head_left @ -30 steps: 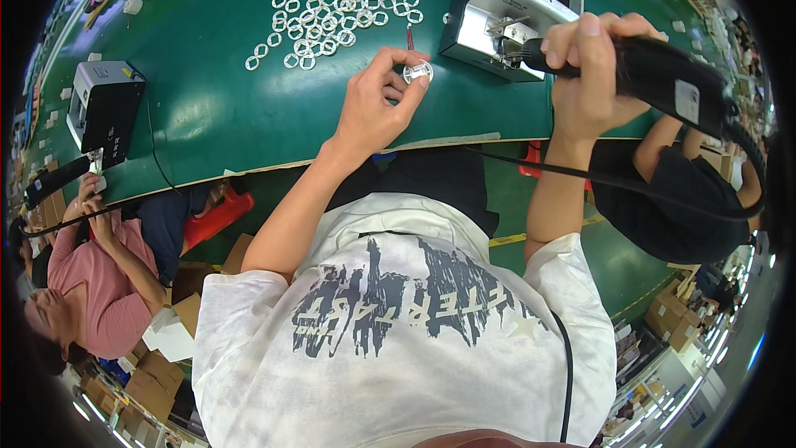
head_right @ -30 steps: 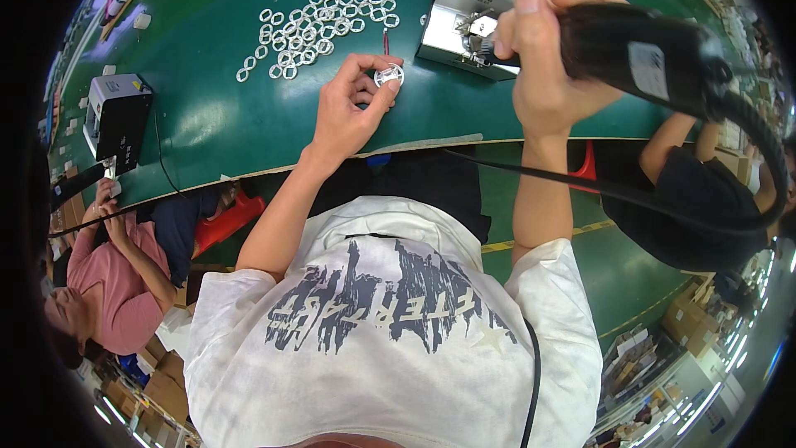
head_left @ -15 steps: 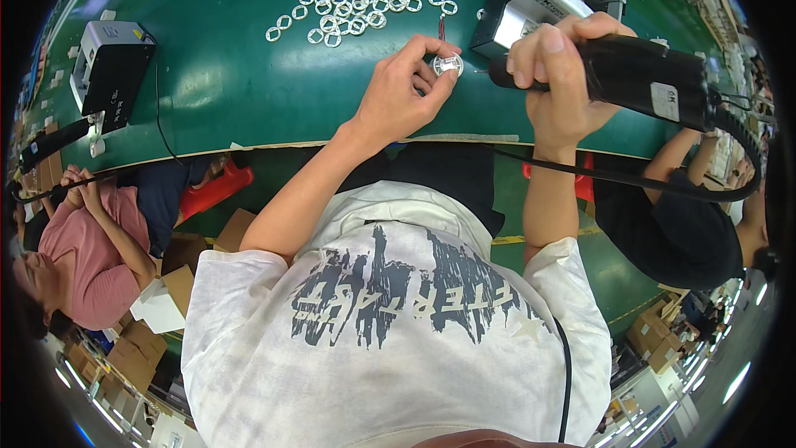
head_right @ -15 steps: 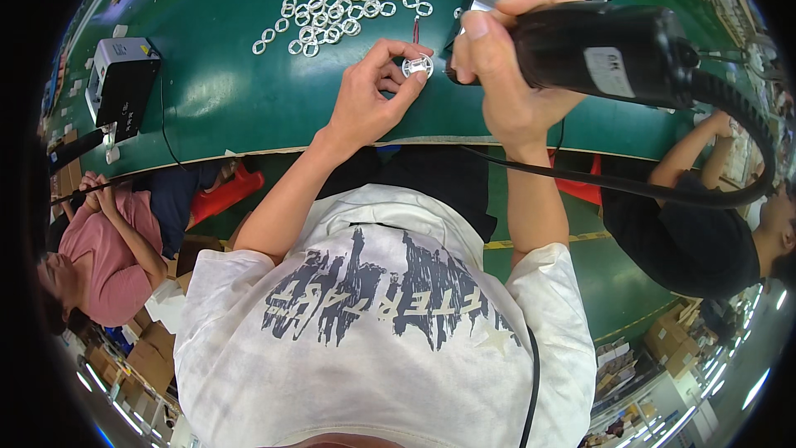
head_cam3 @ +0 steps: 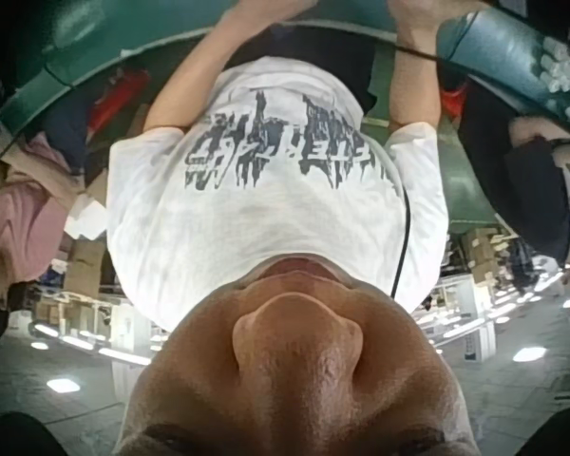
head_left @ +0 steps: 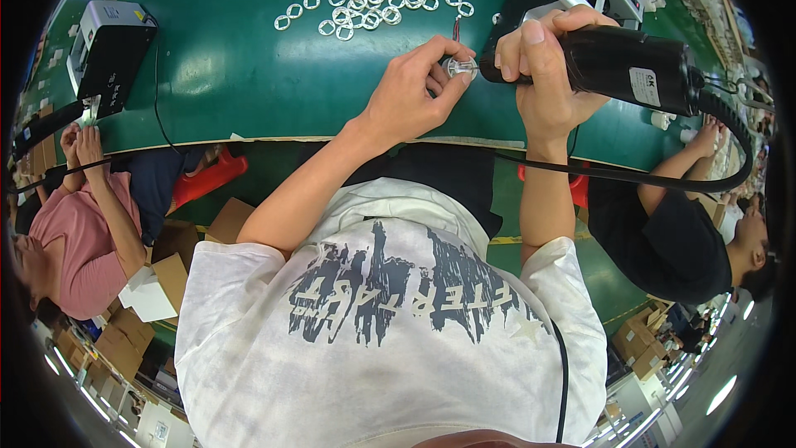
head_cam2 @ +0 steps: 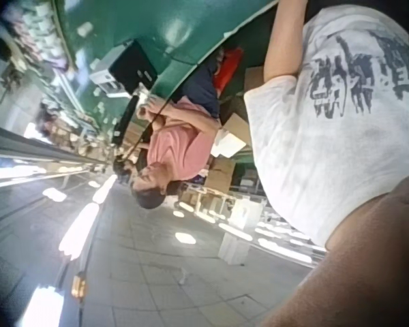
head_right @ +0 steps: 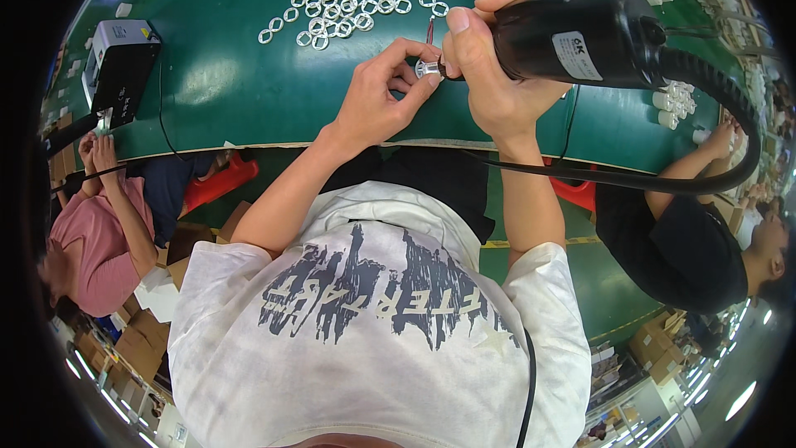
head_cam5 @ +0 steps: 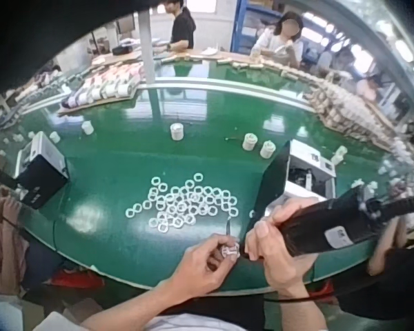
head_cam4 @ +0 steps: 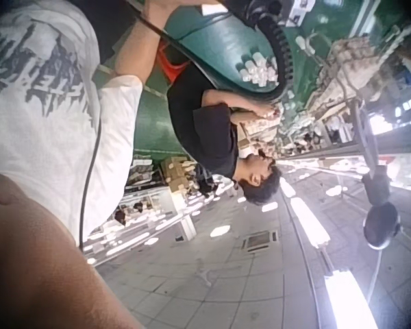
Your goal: The person assembles small circular components by placing plastic rings onto circular bases, then securing them with screws using an electric screwdriver.
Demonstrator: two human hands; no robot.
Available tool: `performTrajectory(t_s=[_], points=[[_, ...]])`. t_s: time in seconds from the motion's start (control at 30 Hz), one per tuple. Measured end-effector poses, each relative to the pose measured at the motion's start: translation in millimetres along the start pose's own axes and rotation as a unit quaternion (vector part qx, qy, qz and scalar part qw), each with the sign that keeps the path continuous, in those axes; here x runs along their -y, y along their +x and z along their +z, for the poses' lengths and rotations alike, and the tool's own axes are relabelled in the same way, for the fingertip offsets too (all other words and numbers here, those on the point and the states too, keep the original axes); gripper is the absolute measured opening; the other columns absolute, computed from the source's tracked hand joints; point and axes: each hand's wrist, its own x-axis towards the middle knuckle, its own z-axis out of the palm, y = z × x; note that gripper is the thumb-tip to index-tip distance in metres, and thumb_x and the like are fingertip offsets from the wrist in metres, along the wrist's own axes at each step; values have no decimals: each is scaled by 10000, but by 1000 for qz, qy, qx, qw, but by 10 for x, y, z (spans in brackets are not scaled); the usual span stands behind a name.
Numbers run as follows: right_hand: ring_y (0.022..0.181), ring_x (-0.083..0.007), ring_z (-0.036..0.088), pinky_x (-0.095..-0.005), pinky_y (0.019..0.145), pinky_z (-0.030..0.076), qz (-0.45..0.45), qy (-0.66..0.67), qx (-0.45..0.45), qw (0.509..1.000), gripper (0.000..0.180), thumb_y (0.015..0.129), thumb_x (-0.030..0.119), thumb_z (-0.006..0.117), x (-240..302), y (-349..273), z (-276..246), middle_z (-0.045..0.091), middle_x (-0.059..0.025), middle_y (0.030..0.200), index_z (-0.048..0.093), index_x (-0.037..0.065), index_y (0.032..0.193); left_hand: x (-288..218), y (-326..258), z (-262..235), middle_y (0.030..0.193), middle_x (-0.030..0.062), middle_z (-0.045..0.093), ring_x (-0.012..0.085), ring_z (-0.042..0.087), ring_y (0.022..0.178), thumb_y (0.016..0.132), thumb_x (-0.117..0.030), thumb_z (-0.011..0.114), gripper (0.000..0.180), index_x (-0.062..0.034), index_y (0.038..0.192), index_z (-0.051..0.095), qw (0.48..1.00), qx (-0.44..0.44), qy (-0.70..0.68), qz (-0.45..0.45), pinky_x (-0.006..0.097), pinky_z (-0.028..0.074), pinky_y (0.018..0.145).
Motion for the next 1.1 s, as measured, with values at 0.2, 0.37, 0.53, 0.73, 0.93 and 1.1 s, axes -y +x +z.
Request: performTrajectory(t_s=[0.2, 0.37, 0.53, 0.73, 0.93, 1.1], points=[[541, -111, 595, -275, 512, 498, -3, -15, 9, 1000, 252, 959, -143, 728, -31, 18, -3, 639, -86, 760, 586, -42, 1141, 10, 12, 2, 975, 78, 767, 129, 705, 718, 983, -72, 794, 267, -15, 1223, 691, 1000, -6, -13, 18, 274, 586, 642], [534, -141, 493, -347, 516, 476, 33, -77, 106, 991, 298, 999, -162, 609, -40, 17, -105, 556, -78, 797, 473, 66, 1135, -82, 13, -12, 813, 114, 723, 186, 724, 662, 980, -79, 781, 235, -10, 1174, 668, 1000, -7, -11, 13, 315, 583, 639], [581, -108, 543, -290, 530, 485, 38, -52, 98, 993, 273, 955, -144, 690, -109, 8, -127, 590, -59, 790, 544, 21, 1115, -59, 6, -1, 810, 128, 714, 202, 721, 662, 980, -76, 786, 243, -9, 1172, 653, 1000, 4, -7, -2, 341, 568, 634], [592, -93, 596, -266, 555, 511, 61, 0, 11, 998, 224, 947, -105, 756, 83, 12, 75, 633, -50, 762, 634, -22, 1116, -4, -12, -3, 903, 134, 747, 195, 742, 714, 994, -64, 774, 239, -5, 1186, 644, 1000, 10, -22, -2, 335, 581, 664], [603, -188, 624, -347, 580, 562, 37, 5, 16, 999, 280, 981, -155, 648, 296, -146, -188, 597, -83, 835, 523, 2, 1176, -39, -27, 78, 1254, 136, 783, 192, 771, 796, 1001, -70, 782, 240, 7, 1186, 650, 998, 47, -32, 28, 327, 620, 725], [577, -199, 570, -398, 602, 538, 26, -117, 99, 988, 360, 983, -69, 668, 268, -111, -156, 591, -90, 764, 534, 21, 1305, -27, -36, 51, 1241, 145, 781, 184, 774, 791, 1006, -70, 777, 239, -9, 1190, 637, 998, 62, 11, -12, 312, 615, 710]])
